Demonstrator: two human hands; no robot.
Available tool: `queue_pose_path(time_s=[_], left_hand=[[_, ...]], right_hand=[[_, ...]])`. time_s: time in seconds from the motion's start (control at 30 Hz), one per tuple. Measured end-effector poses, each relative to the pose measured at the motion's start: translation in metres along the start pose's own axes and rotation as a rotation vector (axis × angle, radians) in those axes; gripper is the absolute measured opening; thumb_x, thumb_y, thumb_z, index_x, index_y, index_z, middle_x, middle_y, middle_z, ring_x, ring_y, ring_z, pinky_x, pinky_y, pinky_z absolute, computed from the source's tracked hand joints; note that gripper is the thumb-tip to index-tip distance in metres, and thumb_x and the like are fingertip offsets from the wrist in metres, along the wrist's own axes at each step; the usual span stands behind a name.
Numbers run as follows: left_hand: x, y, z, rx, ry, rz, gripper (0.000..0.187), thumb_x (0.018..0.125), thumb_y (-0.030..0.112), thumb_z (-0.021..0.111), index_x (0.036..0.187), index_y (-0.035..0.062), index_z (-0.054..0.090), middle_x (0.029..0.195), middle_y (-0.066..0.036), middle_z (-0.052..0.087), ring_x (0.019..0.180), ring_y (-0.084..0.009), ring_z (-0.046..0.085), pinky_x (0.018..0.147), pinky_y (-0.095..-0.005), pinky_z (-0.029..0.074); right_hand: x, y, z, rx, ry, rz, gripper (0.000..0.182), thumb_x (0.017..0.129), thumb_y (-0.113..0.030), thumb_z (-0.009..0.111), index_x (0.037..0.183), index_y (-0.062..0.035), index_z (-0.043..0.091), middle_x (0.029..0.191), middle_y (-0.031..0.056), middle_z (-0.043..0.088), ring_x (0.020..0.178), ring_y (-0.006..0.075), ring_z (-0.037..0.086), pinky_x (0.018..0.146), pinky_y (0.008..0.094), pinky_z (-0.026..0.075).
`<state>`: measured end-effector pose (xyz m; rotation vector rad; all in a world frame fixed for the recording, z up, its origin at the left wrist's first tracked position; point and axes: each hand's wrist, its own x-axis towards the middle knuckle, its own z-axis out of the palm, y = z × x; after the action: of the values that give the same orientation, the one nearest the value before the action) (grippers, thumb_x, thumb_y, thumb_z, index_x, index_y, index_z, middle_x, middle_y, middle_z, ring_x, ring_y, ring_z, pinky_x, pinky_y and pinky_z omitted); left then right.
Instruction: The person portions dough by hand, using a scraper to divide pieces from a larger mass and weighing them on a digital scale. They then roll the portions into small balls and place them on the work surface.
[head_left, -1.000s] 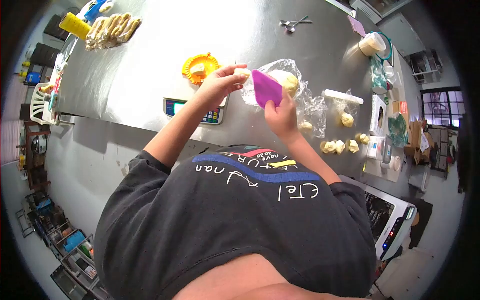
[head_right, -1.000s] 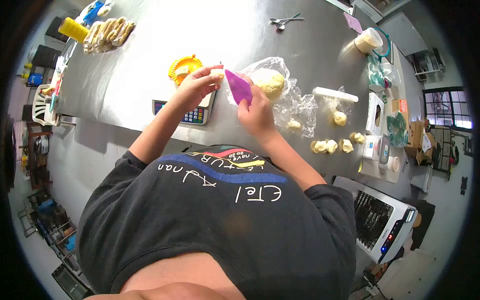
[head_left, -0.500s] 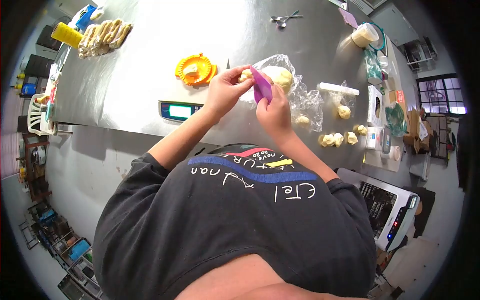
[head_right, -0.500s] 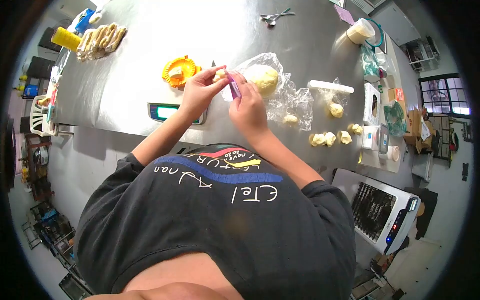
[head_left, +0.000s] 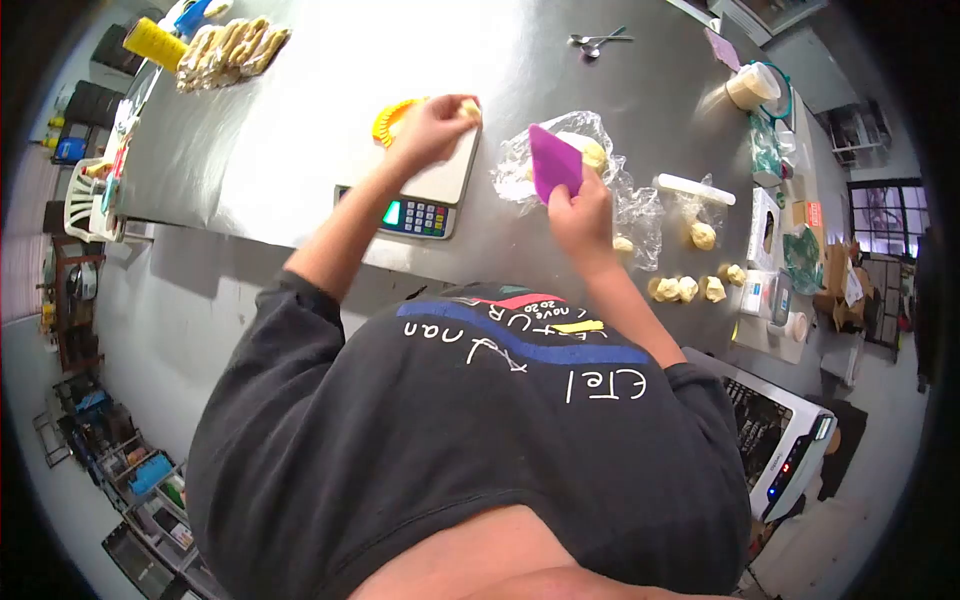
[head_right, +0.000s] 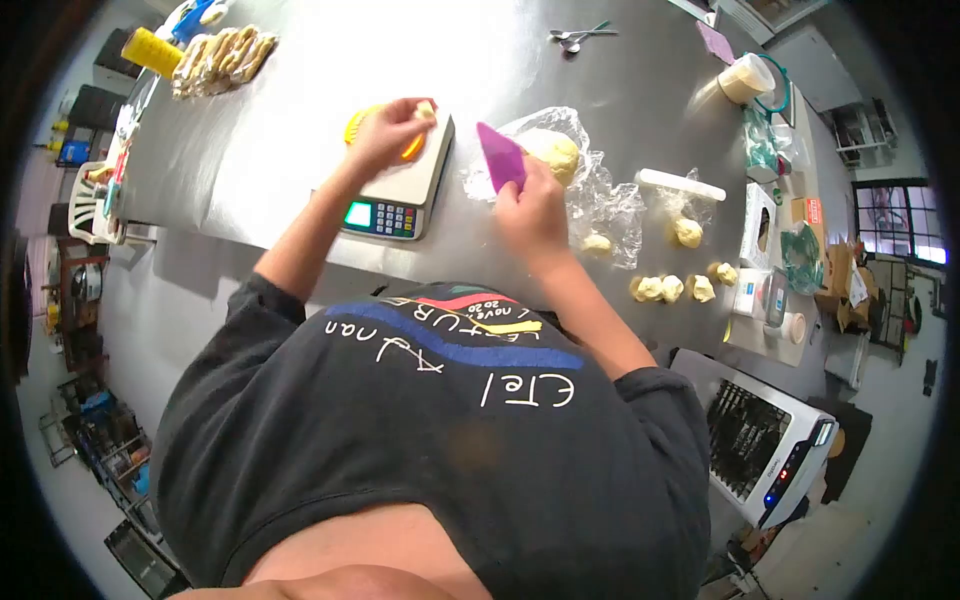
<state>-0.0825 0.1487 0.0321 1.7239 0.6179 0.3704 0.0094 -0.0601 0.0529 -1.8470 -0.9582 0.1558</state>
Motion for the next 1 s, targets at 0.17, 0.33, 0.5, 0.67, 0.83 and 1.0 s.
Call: queue_pose_path(time_s=[0.17, 0.33, 0.5, 0.67, 0.83, 1.0], left_hand=[[0.043, -0.039, -0.05, 1.033, -0.117, 0.147, 0.036, 0.082, 0.023, 0.06, 0.118, 0.0176, 0.059, 0.118, -0.01, 0.058, 0.108, -0.029, 0.054, 0.093, -0.0381, 0.045], [0.029, -0.03, -0.04, 1.171, -0.012, 0.174, 0.043, 0.081, 0.02, 0.059, 0.124, 0.0194, 0.053, 0.122, -0.011, 0.054, 0.116, -0.0289, 0.047, 0.098, -0.0406, 0.041], [-0.013, -0.011, 0.003, 0.187, -0.245, 0.259, 0.045, 0.078, 0.002, 0.049, 0.122, 0.0123, 0.054, 0.111, -0.013, 0.061, 0.107, -0.0199, 0.056, 0.091, -0.0304, 0.044], [-0.07, -0.016, 0.051, -0.683, -0.493, -0.055, 0.048, 0.087, 0.001, 0.051, 0.133, 0.0079, 0.039, 0.121, -0.007, 0.053, 0.112, -0.0117, 0.048, 0.097, -0.0283, 0.038], [-0.083, -0.037, 0.063, -0.635, -0.408, -0.134, 0.035, 0.089, 0.015, 0.056, 0.121, 0.0019, 0.051, 0.113, -0.006, 0.058, 0.104, -0.012, 0.054, 0.096, -0.0276, 0.04], [-0.087, -0.041, 0.063, -0.577, -0.352, -0.197, 0.034, 0.089, 0.018, 0.057, 0.119, 0.0021, 0.053, 0.108, -0.005, 0.06, 0.099, -0.0112, 0.055, 0.09, -0.0257, 0.043]], right_hand=[[0.005, -0.004, -0.004, 0.003, -0.046, 0.09, 0.03, 0.072, 0.001, 0.048, 0.1, 0.0069, 0.057, 0.093, 0.0245, 0.06, 0.088, 0.0374, 0.058, 0.08, 0.0405, 0.046], [-0.001, 0.012, 0.002, -0.023, -0.004, -0.06, 0.035, 0.071, 0.003, 0.048, 0.104, 0.0065, 0.056, 0.107, 0.0236, 0.057, 0.101, 0.0356, 0.055, 0.088, 0.0379, 0.044], [-0.009, 0.011, 0.004, 0.043, -0.103, -0.078, 0.034, 0.071, 0.002, 0.049, 0.105, 0.0047, 0.057, 0.105, 0.0224, 0.058, 0.098, 0.0345, 0.057, 0.086, 0.0369, 0.045], [-0.018, 0.014, -0.003, 0.041, -0.242, -0.002, 0.033, 0.072, 0.001, 0.049, 0.104, 0.0017, 0.058, 0.091, 0.0204, 0.063, 0.081, 0.0324, 0.063, 0.072, 0.035, 0.05], [-0.028, 0.008, -0.013, -0.017, -0.362, 0.11, 0.032, 0.073, 0.001, 0.049, 0.103, 0.0014, 0.059, 0.089, 0.0208, 0.064, 0.079, 0.0317, 0.064, 0.069, 0.0355, 0.05], [-0.033, 0.024, -0.01, 0.035, -0.34, 0.028, 0.032, 0.073, 0.001, 0.048, 0.103, 0.0012, 0.059, 0.089, 0.0206, 0.064, 0.078, 0.0315, 0.064, 0.07, 0.0358, 0.05]])
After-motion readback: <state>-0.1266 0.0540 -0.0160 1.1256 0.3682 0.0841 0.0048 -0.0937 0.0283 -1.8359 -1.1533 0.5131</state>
